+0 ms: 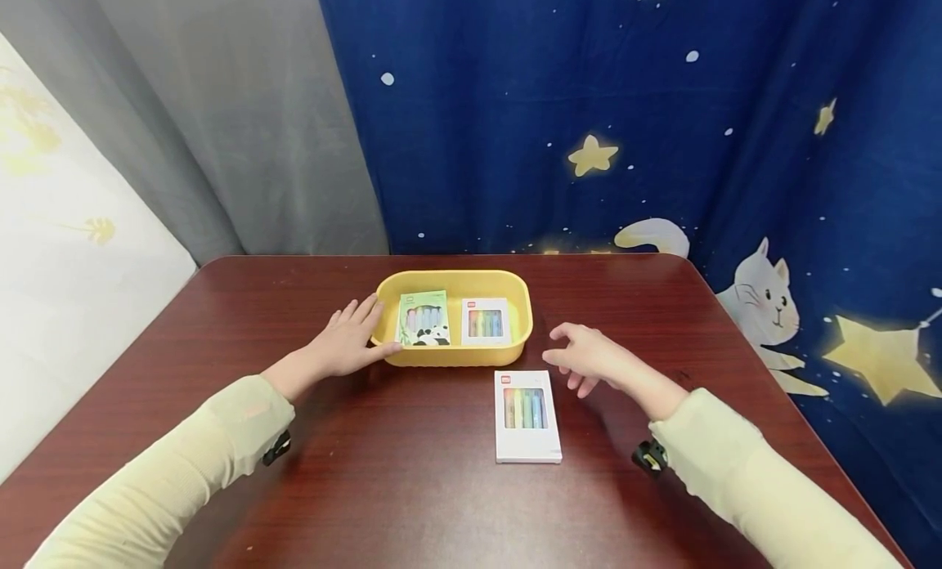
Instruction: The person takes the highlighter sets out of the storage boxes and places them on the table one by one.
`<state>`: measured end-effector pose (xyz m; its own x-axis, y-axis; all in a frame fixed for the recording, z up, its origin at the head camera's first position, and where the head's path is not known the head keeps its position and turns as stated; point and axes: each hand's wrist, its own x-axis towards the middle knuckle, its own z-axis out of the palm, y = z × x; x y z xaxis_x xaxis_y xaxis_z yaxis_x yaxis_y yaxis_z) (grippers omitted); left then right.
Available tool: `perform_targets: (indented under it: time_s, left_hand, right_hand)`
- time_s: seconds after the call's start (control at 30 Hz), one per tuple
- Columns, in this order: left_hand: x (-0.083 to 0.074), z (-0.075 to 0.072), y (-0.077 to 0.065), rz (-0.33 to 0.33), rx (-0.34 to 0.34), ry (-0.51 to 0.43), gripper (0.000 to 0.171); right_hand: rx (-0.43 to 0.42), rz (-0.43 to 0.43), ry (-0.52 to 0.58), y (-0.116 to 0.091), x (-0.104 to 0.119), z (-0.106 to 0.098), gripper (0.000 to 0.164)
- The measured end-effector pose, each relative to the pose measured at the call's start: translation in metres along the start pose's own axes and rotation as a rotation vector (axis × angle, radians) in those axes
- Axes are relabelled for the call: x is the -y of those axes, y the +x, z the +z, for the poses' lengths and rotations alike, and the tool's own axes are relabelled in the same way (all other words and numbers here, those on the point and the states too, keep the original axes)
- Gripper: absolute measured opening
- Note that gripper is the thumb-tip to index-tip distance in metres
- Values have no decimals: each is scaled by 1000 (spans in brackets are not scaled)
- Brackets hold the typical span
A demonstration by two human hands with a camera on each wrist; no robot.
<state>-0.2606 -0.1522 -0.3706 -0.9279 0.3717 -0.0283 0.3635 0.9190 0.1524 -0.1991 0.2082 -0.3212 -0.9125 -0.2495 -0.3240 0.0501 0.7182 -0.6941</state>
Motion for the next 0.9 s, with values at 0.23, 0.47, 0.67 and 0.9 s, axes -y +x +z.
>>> perform_targets:
  time_s: [0.23, 0.47, 0.67, 0.9]
  left_hand:
    - [0, 0, -1, -1, -6, -8, 97]
    - [0, 0, 0, 0, -1, -16, 97]
    - [-1, 0, 0, 4, -7, -14, 97]
    - [0, 1, 0, -3, -1, -16, 96]
  right_hand:
    - [-7, -20, -24, 10, 17, -13, 52]
    - [-18, -30, -43, 17, 29, -20, 53]
    - [-31, -34, -45, 19, 39, -24, 53]
    - [-44, -41, -31, 26, 45, -30, 53]
